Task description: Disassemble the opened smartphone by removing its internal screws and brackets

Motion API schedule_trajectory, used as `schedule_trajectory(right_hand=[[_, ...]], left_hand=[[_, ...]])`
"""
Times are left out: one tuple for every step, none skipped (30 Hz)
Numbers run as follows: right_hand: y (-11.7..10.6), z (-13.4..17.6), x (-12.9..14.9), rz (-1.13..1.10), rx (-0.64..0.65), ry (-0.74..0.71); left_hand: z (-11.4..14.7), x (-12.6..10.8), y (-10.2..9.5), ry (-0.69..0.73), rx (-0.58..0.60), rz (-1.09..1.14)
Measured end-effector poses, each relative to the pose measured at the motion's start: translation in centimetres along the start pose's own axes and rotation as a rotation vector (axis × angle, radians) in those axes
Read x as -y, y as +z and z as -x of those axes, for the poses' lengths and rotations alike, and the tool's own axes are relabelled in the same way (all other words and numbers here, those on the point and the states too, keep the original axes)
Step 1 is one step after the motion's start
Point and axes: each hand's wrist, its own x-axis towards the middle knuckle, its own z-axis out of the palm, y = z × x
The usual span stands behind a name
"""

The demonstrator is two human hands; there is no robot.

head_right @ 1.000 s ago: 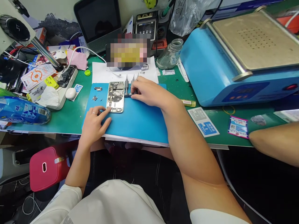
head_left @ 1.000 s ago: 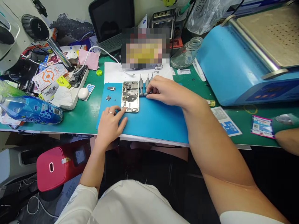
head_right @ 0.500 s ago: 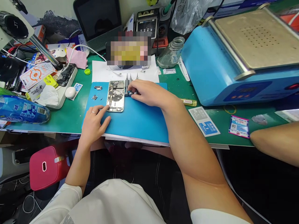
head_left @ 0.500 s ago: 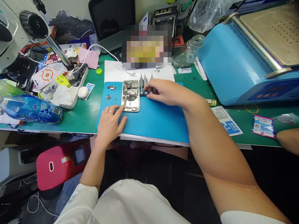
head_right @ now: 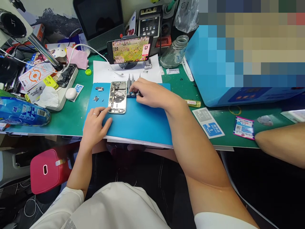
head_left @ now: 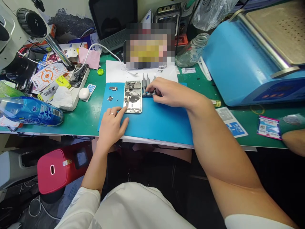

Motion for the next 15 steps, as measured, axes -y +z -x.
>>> schedule_trajectory(right_hand=[[0.01,0.01,-0.09,-0.003,-0.002,0.004],[0.02,0.01,-0.19,-0.006,-0.002,0.008],[0.05,0.0,-0.27,-0.007,-0.001,0.012],[0.09,0.0,-0.33,-0.009,0.001,0.019],[0.13,-0.01,-0.37,-0.009,0.004,0.027],[0.18,0.0,-0.39,-0.01,0.006,0.036],[0.24,0.02,-0.38,-0.014,0.006,0.045],[0.3,0.06,-0.36,-0.024,0.003,0.053],[0.36,0.1,-0.34,-0.038,-0.004,0.059],[0.42,0.16,-0.33,-0.055,-0.014,0.064],[0.48,0.22,-0.33,-0.071,-0.025,0.065],[0.54,0.28,-0.34,-0.084,-0.034,0.063],[0.6,0.33,-0.36,-0.092,-0.041,0.058],[0.64,0.36,-0.38,-0.095,-0.044,0.052],[0.68,0.39,-0.4,-0.093,-0.046,0.046]], left_hand=[[0.01,0.01,0.02,0.001,-0.001,0.0],[0.01,0.01,0.03,0.002,-0.003,0.001],[0.02,0.01,0.04,0.002,-0.005,0.001],[0.02,0.0,0.05,0.003,-0.005,0.001],[0.02,0.0,0.06,0.003,-0.005,0.0],[0.02,-0.02,0.06,0.004,-0.005,-0.001],[0.01,-0.03,0.05,0.005,-0.005,-0.004],[0.01,-0.05,0.05,0.007,-0.005,-0.007],[0.0,-0.07,0.04,0.009,-0.006,-0.01],[-0.01,-0.09,0.03,0.011,-0.007,-0.013],[-0.01,-0.1,0.02,0.013,-0.008,-0.016],[-0.01,-0.11,0.01,0.015,-0.01,-0.019],[-0.01,-0.11,0.01,0.015,-0.01,-0.02],[-0.01,-0.11,0.01,0.014,-0.01,-0.019],[-0.01,-0.11,0.01,0.012,-0.01,-0.017]])
